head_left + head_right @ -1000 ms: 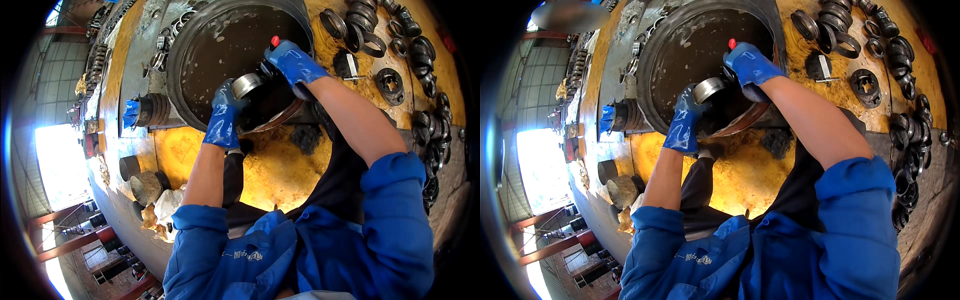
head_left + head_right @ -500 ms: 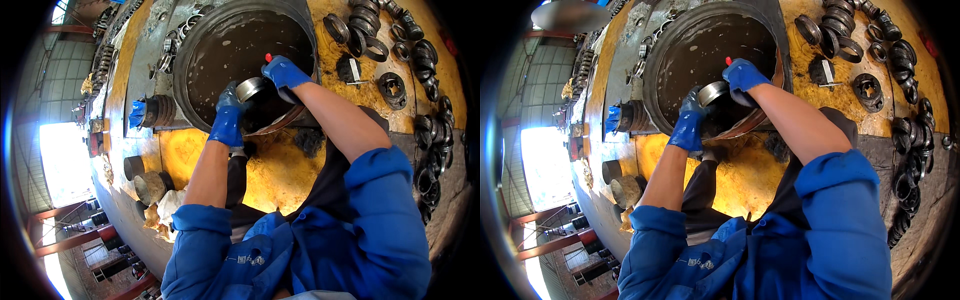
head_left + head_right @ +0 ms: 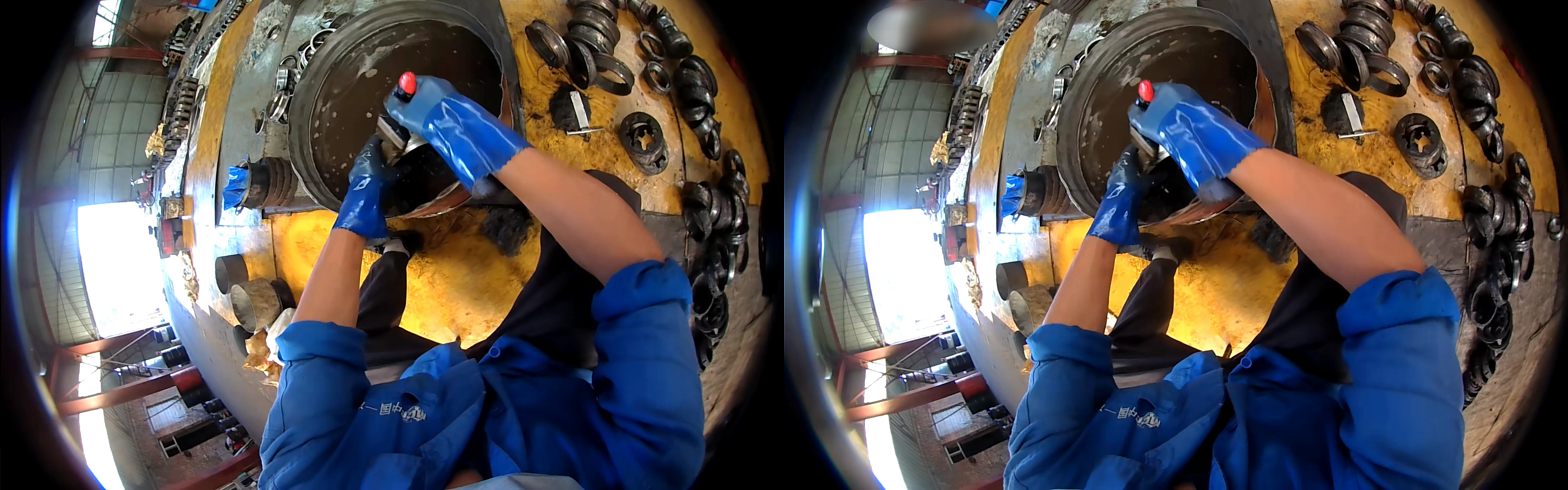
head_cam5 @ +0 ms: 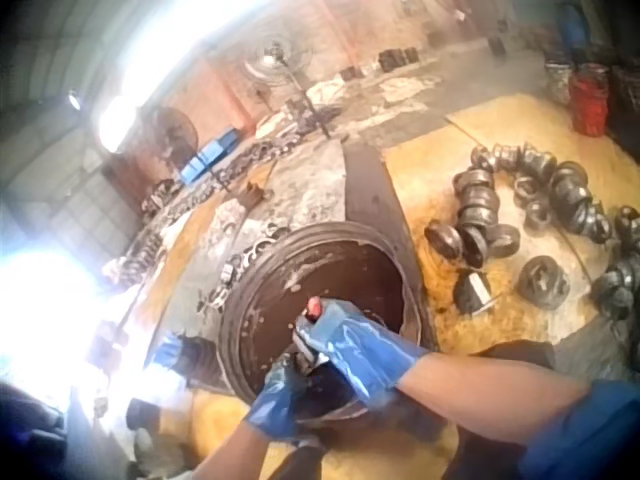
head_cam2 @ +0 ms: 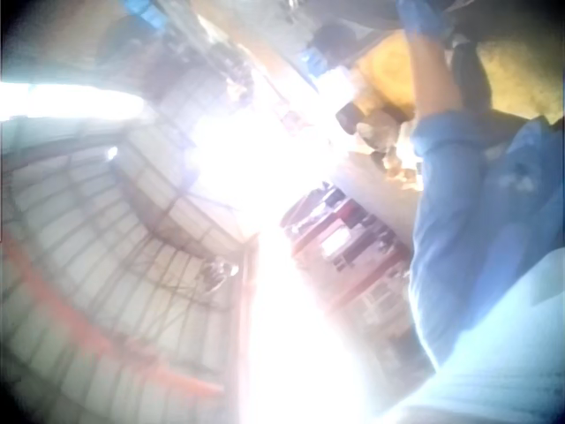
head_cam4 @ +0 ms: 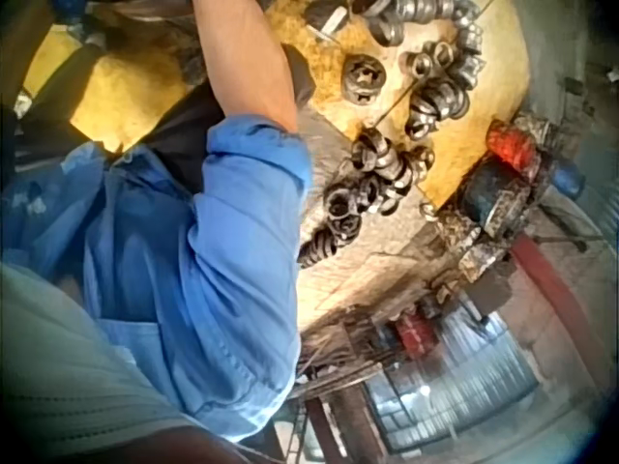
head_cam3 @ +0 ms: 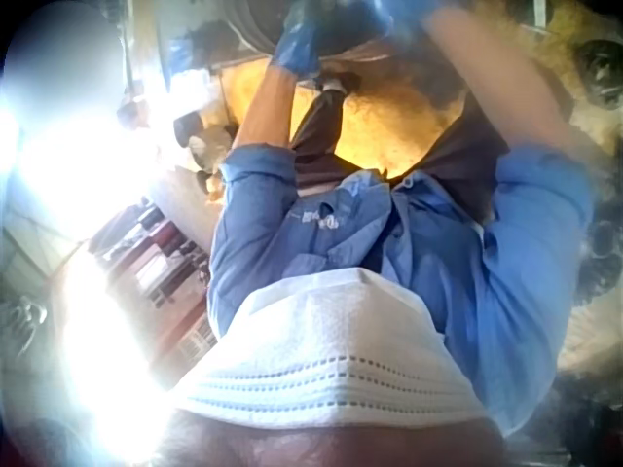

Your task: The person cleans various metal components by scrubbing them with a brush inside a large bucket of fluid.

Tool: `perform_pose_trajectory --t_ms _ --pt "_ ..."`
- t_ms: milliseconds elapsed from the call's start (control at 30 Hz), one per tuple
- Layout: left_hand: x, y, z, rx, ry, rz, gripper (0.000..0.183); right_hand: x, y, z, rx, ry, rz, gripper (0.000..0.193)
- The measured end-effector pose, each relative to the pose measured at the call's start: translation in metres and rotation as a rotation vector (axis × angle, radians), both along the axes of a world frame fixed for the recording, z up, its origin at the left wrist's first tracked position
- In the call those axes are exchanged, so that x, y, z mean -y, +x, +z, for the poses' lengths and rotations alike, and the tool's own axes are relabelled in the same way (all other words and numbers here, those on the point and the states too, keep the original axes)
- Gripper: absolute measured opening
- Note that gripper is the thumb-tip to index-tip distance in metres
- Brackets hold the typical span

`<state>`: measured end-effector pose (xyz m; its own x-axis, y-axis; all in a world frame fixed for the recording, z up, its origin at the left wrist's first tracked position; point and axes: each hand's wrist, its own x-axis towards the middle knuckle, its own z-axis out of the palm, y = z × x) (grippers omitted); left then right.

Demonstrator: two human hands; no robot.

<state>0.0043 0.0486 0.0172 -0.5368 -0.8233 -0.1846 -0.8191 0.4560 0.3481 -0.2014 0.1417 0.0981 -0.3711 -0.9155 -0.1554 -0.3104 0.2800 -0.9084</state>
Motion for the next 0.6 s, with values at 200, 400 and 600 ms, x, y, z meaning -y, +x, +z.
perform_pose_trajectory --t_ms 200,400,600 --pt "-0.006 0.005 0.0 0.035 0.089 0.098 0.097 0.012 0.004 -0.025 0.062 0.108 0.094 0.047" --pt "0.004 0.028 -0.023 -0.032 -0.092 0.043 0.087 0.017 -0.006 -0.018 -0.079 0.055 0.12 0.043" --pt "0.003 0.014 -0.009 -0.024 -0.111 -0.119 0.078 0.018 0.002 -0.035 -0.022 0.028 0.082 0.045"
